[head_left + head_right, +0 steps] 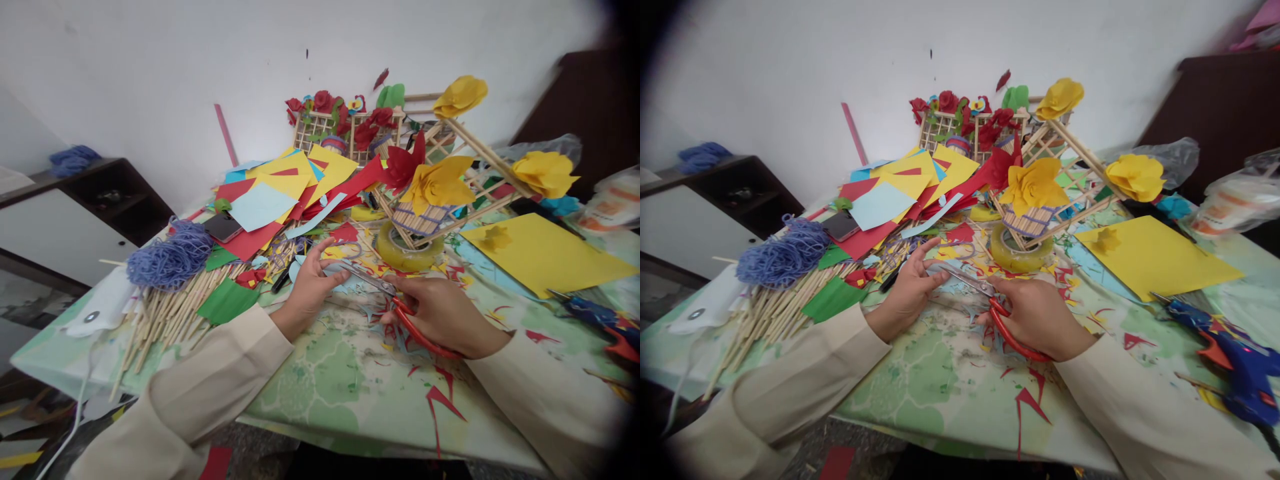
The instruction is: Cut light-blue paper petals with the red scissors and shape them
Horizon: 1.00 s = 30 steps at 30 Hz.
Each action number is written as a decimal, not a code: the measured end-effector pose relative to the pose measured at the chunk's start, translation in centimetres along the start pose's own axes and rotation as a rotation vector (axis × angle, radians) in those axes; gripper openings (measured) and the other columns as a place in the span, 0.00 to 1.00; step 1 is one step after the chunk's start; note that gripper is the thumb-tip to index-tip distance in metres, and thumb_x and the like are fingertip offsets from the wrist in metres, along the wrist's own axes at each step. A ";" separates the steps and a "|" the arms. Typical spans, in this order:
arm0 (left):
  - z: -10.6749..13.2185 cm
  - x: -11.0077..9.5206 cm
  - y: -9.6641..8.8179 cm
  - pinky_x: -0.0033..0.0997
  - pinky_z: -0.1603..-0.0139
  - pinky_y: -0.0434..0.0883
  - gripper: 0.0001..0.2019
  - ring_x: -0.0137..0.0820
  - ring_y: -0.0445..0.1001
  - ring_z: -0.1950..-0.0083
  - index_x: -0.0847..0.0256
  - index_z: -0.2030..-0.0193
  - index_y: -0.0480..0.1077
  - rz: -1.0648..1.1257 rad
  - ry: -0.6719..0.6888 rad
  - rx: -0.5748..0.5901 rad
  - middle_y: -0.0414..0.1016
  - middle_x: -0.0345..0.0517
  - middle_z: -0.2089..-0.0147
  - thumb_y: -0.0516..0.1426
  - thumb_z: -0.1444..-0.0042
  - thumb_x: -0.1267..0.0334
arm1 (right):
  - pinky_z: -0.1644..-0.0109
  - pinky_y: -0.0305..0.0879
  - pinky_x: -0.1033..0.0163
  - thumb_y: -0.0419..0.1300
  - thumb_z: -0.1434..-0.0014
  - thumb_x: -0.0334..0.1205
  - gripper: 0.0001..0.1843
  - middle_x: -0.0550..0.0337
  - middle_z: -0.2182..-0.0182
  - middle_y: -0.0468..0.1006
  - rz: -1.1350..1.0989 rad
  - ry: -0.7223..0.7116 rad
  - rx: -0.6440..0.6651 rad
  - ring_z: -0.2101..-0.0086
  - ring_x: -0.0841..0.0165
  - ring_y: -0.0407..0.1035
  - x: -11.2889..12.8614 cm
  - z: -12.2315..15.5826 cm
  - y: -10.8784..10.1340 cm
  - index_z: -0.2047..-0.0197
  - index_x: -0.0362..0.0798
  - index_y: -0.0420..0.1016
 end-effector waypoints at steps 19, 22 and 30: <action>-0.3 -0.8 -0.5 0.27 0.61 0.69 0.41 0.26 0.72 0.64 0.53 0.36 0.56 -0.137 0.024 0.004 0.71 0.40 0.61 0.67 0.58 0.67 | 0.72 0.56 0.65 0.58 0.45 0.55 0.24 0.57 0.75 0.79 -0.008 -0.052 -0.019 0.75 0.66 0.70 0.6 0.1 -0.8 0.51 0.51 0.77; -0.4 -1.1 -0.8 0.26 0.62 0.69 0.42 0.26 0.72 0.64 0.53 0.36 0.57 -0.213 0.037 0.006 0.72 0.41 0.62 0.67 0.58 0.66 | 0.73 0.53 0.65 0.57 0.44 0.52 0.18 0.60 0.79 0.76 0.015 -0.072 -0.019 0.78 0.69 0.67 0.8 0.1 -1.1 0.56 0.51 0.78; -0.7 -1.8 -1.0 0.26 0.65 0.69 0.40 0.27 0.70 0.64 0.52 0.37 0.59 -0.379 0.056 0.021 0.70 0.44 0.58 0.68 0.58 0.62 | 0.73 0.52 0.65 0.57 0.44 0.54 0.20 0.60 0.79 0.75 0.043 -0.074 -0.025 0.78 0.69 0.66 0.7 0.1 -1.2 0.57 0.50 0.78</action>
Point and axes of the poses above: each hand's wrist, its own z-axis away from the middle knuckle, its own y-axis out of the palm, x = y × z, the point moved 10 cm from there along -z, towards the middle knuckle
